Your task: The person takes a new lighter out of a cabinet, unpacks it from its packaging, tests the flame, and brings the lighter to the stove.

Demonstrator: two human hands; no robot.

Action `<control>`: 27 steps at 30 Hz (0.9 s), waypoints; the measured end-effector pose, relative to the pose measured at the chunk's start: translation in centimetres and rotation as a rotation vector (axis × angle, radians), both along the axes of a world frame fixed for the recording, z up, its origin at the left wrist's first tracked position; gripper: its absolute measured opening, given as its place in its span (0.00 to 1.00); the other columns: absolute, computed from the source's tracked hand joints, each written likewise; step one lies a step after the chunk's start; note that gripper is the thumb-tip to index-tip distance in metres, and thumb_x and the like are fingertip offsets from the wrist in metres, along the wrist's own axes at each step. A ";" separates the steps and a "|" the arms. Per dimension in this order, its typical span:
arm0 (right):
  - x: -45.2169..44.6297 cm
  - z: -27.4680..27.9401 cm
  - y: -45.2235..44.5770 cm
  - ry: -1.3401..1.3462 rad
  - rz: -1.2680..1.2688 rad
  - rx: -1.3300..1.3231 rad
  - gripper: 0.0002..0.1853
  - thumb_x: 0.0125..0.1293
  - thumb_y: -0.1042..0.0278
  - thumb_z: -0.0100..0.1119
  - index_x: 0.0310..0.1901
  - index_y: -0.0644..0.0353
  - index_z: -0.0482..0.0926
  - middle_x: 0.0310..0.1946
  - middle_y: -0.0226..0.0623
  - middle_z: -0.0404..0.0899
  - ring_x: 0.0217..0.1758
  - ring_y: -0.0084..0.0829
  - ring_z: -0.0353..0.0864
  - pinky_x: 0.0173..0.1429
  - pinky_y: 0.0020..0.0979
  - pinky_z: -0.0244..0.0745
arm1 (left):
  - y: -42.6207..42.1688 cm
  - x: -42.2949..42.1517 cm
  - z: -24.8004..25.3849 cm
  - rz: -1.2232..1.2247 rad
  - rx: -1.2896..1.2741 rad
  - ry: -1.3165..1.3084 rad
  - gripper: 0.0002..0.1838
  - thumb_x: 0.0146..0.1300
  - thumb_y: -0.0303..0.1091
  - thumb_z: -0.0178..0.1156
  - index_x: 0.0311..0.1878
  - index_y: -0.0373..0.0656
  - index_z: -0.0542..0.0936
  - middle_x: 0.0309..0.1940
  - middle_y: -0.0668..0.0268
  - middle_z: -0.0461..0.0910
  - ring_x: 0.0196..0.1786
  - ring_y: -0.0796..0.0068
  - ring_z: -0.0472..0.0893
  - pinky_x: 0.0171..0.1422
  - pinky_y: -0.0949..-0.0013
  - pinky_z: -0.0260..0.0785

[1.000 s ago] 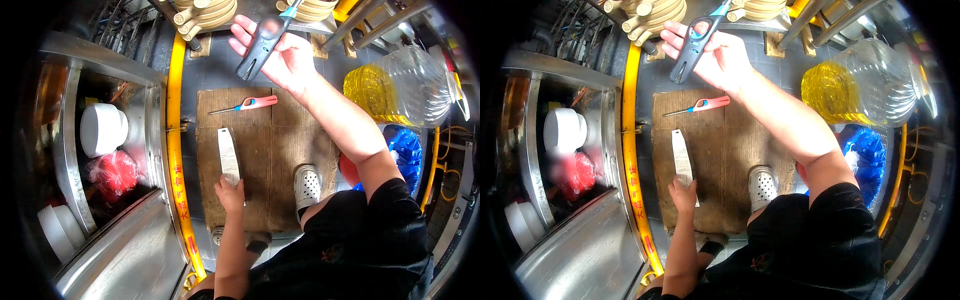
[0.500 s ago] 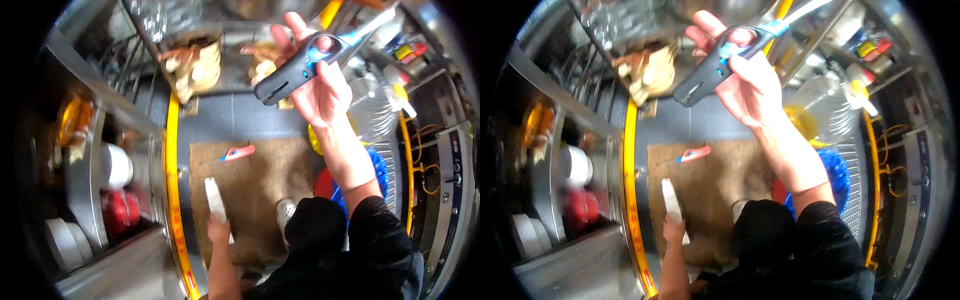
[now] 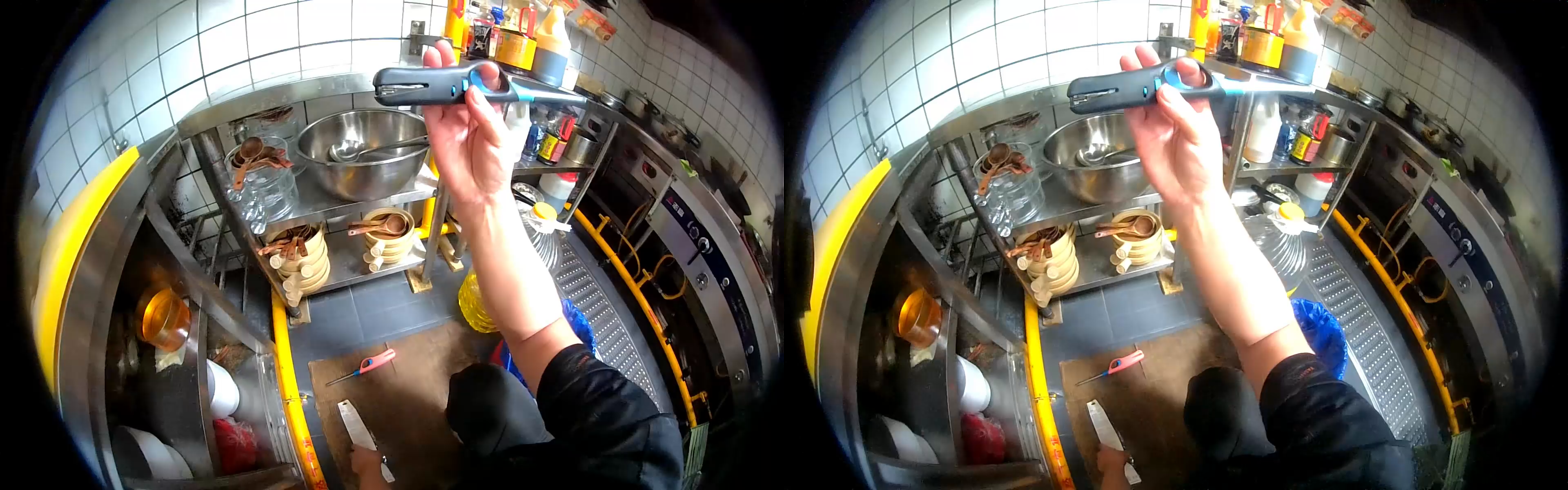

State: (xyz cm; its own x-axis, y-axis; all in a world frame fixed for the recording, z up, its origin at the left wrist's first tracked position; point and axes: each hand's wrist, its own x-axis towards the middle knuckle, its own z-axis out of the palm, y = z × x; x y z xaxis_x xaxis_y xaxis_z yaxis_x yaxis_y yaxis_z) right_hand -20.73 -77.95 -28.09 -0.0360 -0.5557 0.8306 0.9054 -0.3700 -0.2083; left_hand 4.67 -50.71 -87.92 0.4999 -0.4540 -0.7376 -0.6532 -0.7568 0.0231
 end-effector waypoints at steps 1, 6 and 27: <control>0.2 0.6 0.0 0.026 0.021 -0.003 0.20 0.68 0.85 0.59 0.57 0.51 0.78 0.73 0.54 0.66 0.77 0.50 0.66 0.82 0.48 0.63 | 0.4 -0.1 0.0 0.014 -0.043 -0.008 0.46 0.47 0.48 0.81 0.66 0.39 0.69 0.59 0.52 0.80 0.61 0.52 0.82 0.62 0.52 0.78; 0.0 3.2 -0.7 0.260 -0.094 -0.101 0.20 0.68 0.83 0.60 0.59 0.52 0.78 0.70 0.56 0.69 0.75 0.53 0.69 0.79 0.49 0.65 | 1.3 0.2 -2.4 -0.008 -0.153 -0.027 0.42 0.45 0.45 0.81 0.61 0.41 0.71 0.56 0.52 0.82 0.58 0.51 0.83 0.60 0.52 0.78; -1.7 -0.6 2.5 0.995 -0.523 -0.009 0.20 0.77 0.56 0.59 0.59 0.62 0.74 0.44 0.43 0.85 0.42 0.35 0.87 0.49 0.35 0.85 | 1.9 0.3 -2.0 0.181 -0.558 0.206 0.27 0.53 0.33 0.75 0.51 0.35 0.71 0.51 0.43 0.82 0.55 0.40 0.82 0.60 0.50 0.74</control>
